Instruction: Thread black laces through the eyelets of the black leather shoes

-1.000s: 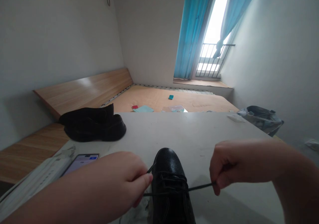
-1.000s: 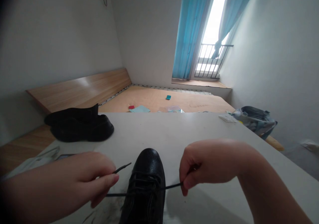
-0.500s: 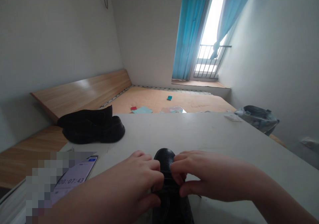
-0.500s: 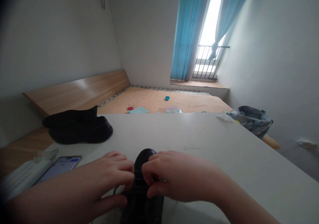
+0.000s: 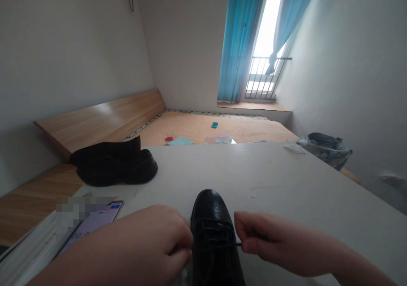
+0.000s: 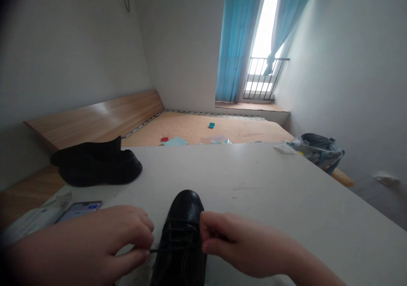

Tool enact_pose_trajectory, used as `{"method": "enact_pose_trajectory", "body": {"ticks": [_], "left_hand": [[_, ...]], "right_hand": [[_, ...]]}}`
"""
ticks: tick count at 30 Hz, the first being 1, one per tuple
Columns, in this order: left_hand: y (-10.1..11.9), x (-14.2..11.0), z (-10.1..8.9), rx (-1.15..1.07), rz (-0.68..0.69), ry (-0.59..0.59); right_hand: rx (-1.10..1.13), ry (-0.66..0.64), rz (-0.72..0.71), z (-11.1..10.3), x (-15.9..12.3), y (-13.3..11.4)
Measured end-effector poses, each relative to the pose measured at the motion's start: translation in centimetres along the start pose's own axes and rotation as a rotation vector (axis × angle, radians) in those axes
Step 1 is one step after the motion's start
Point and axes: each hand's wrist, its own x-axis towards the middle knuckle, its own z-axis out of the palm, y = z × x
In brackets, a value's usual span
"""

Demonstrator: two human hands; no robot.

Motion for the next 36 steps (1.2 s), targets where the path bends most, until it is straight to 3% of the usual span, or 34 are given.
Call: {"method": "enact_pose_trajectory", "body": {"ticks": [4,8,12,14,15,18,21,24,26,33,36], "left_hand": [[0.3,0.7,-0.6,-0.107,-0.080,0.025],[0.8,2.1,-0.7,-0.181,-0.100,0.101],[0.3,2.8,0.0,0.178,-0.108,0.168],[0.0,2.6,0.0,0.234,-0.081,0.151],[-0.1,2.4,-0.1,0.221,-0.066,0.140],[0.0,2.1,-0.4,0.051,-0.016,0.027],[0.5,2.6,-0.3,-0.270,0.029,-0.159],[0.8,3.4,0.4,-0.531,0.073,-0.229],[1.0,3.6,1.0,-0.638,0.073,-0.199],[1.9,2.0,4.8,-0.781,-0.080,0.190],[1.3,1.5,6.4,-0.973,-0.213,0.218]], "right_hand": [[0.089,0.137,-0.092,0.9,-1.1,0.2],[-0.210,0.285,-0.273,2.1,-2.3,0.0],[-0.724,0.777,-0.446,4.1,-1.1,1.3],[-0.826,1.016,-0.479,5.0,0.0,1.8],[-0.783,1.073,-0.481,5.3,0.6,1.9],[-0.378,0.985,-0.401,5.5,1.7,1.3],[0.083,0.696,-0.281,5.3,2.1,0.5],[0.315,0.475,-0.219,5.0,2.0,0.1],[0.364,0.415,-0.200,4.8,1.8,0.0],[0.241,0.361,-0.292,4.6,1.2,0.5],[0.252,0.358,-0.287,4.5,1.1,1.4]]}}
